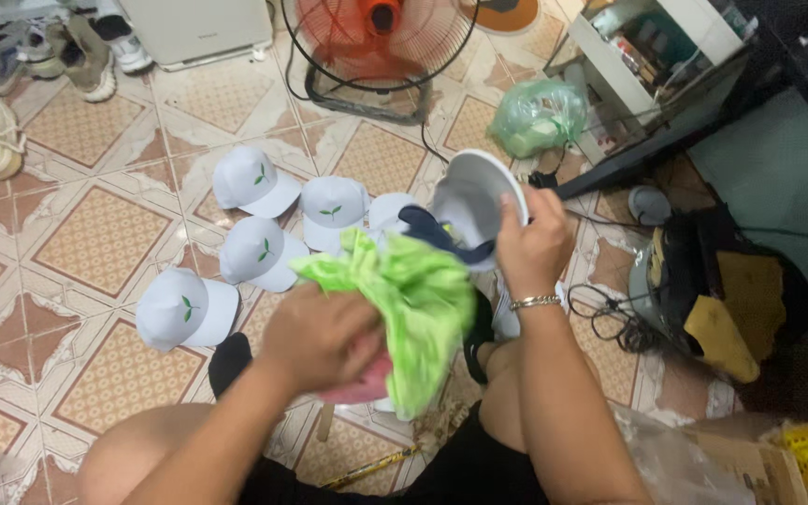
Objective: The person sits on the floor and uses a hair dryer to dry a white cap with a green logo. They rotate the cap to direct airflow to different areas, including the brim and interior. The person also places a cardboard insert inside the cap to maintain its shape.
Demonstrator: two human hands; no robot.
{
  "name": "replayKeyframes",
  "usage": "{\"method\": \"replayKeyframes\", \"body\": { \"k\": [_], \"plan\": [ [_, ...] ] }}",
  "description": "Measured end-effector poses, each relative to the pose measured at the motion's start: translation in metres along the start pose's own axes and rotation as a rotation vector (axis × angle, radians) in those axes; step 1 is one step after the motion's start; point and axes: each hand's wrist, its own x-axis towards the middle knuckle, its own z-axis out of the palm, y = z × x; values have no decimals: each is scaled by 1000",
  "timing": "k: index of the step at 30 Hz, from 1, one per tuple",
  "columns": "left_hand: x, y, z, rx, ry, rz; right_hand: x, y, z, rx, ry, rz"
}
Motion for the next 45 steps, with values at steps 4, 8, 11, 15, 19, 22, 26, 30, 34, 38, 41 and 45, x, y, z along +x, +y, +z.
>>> {"method": "replayKeyframes", "body": {
  "k": [4, 8, 11, 15, 19, 22, 26, 30, 34, 38, 41, 45],
  "plan": [
    [-15, -27, 16, 101, -605, -313, -2, 16, -1, 26, 96, 96],
    [-40, -46, 35, 151, -768, -552, -9, 25, 11, 299, 78, 290],
    [-59, -53, 45, 348, -769, -645, -23, 20, 29, 699, 20, 431],
    [-63, -42, 55, -326, -723, -874, -54, -14, 54, 1129, -149, 695],
    [-42, -23, 60, -1105, -16, -1144, -95, -65, 76, 1392, -494, 809],
    [-32, -29, 49, -1062, 430, -1310, -128, -85, 94, 1453, -691, 760],
    [-33, -59, 19, -901, 737, -1293, -170, -75, 119, 1251, -870, 585],
    [-41, -71, -13, -843, 718, -1148, -234, -32, 154, 374, -1273, -96],
    [-39, -66, -32, -943, 644, -1196, -317, 36, 200, 50, -1320, 23],
    [-34, -64, -43, -1092, 602, -1293, -370, 86, 251, 123, -1596, 142],
    [-35, -66, -47, -1176, 598, -1404, -370, 108, 269, 180, -1582, 211],
    [-35, -65, -40, -1169, 558, -1476, -313, 152, 289, 128, -623, 487]
  ]
}}
